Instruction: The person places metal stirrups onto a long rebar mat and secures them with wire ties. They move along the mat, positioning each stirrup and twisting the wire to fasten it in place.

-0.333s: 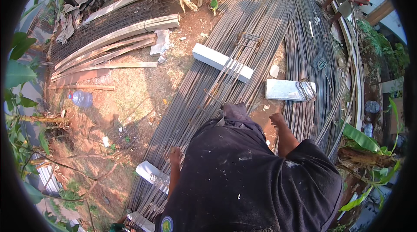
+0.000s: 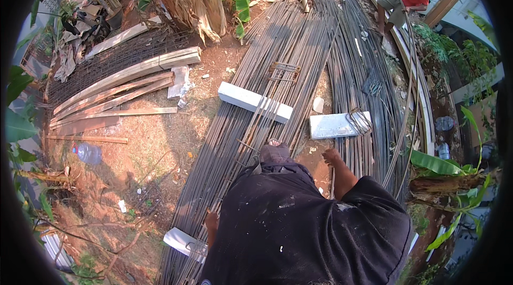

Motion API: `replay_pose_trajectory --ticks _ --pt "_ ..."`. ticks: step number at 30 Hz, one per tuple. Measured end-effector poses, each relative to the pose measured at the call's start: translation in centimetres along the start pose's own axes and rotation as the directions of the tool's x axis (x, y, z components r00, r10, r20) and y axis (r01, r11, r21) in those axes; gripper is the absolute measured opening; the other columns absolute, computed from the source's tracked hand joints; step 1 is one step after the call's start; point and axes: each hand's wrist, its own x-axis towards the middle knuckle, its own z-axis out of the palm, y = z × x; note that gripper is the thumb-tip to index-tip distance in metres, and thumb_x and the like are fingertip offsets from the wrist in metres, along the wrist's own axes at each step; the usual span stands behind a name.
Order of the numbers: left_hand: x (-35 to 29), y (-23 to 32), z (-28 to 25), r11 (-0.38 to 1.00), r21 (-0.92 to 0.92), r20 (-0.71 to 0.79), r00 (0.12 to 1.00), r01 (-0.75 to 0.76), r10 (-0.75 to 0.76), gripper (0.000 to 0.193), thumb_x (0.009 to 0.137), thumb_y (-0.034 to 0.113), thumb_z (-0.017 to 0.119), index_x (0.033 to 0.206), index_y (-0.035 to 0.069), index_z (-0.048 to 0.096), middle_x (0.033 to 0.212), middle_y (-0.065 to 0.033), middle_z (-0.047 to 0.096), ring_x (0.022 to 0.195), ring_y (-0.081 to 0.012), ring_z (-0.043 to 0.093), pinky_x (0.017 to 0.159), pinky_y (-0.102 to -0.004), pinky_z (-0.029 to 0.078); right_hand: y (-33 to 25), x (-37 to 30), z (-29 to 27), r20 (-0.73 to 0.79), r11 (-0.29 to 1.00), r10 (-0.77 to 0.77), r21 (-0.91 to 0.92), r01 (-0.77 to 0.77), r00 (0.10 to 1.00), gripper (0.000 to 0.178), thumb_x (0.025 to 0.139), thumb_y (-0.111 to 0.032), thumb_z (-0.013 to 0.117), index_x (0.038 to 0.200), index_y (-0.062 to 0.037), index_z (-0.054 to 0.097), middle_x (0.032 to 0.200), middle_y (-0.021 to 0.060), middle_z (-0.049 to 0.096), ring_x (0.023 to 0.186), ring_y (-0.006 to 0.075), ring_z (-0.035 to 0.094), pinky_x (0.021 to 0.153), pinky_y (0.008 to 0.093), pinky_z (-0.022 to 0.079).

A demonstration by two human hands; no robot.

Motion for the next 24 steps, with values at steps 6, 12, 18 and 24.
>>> replay_pose_trajectory --ticks 6,12,18,24 --pt "1.5 1.5 1.0 0.982 0.182 0.252 0.968 -0.054 0.006 0.029 0.088 0.028 0.058 0.102 0.004 0.067 0.09 -0.0104 0.067 0.08 -0.0279 0.065 0.071 -0.0409 0.053 -1.6 4.7 -3.7 0.048 0.572 0.332 0.784 -0.242 0.942 0.017 0.08 -0.012 0.072 0.096 -0.0075 0.068 0.093 0.0087 0.07 0.081 0.023 0.071 0.065 0.0381 0.058" --pt "7.1 6.6 3.9 0.576 -0.569 0.264 0.794 0.587 -0.548 0.019 0.087 0.013 0.061 0.103 0.003 0.067 0.085 -0.0039 0.061 0.074 -0.0137 0.058 0.061 -0.0294 0.048 0.4 6.8 -10.0 -0.017 0.767 0.143 0.633 -0.1 0.99 0.029 0.093 -0.028 0.063 0.113 -0.0065 0.067 0.084 0.0061 0.065 0.066 0.0192 0.063 0.057 0.036 0.052" --pt "16.8 19.6 2.8 -0.034 -0.6 0.461 0.311 0.799 -0.831 0.031 0.094 0.023 0.061 0.117 0.003 0.064 0.092 -0.0021 0.06 0.075 -0.0112 0.057 0.059 -0.0274 0.044 -1.4 10.0 -26.1 -0.071 0.701 0.182 0.708 -0.079 0.981 0.03 0.084 -0.023 0.068 0.104 0.0008 0.07 0.079 0.0126 0.07 0.064 0.019 0.069 0.049 0.032 0.054" --pt "26.5 29.5 5.4 0.157 -0.591 0.431 0.475 0.791 -0.767 0.047 0.096 0.028 0.061 0.131 -0.003 0.058 0.102 -0.005 0.065 0.092 -0.0168 0.06 0.077 -0.0337 0.048 1.8 15.0 -38.2 -0.201 0.734 0.23 0.678 -0.034 0.952 0.037 0.086 -0.024 0.068 0.115 -0.0016 0.067 0.081 0.011 0.071 0.064 0.0177 0.067 0.054 0.0302 0.053"
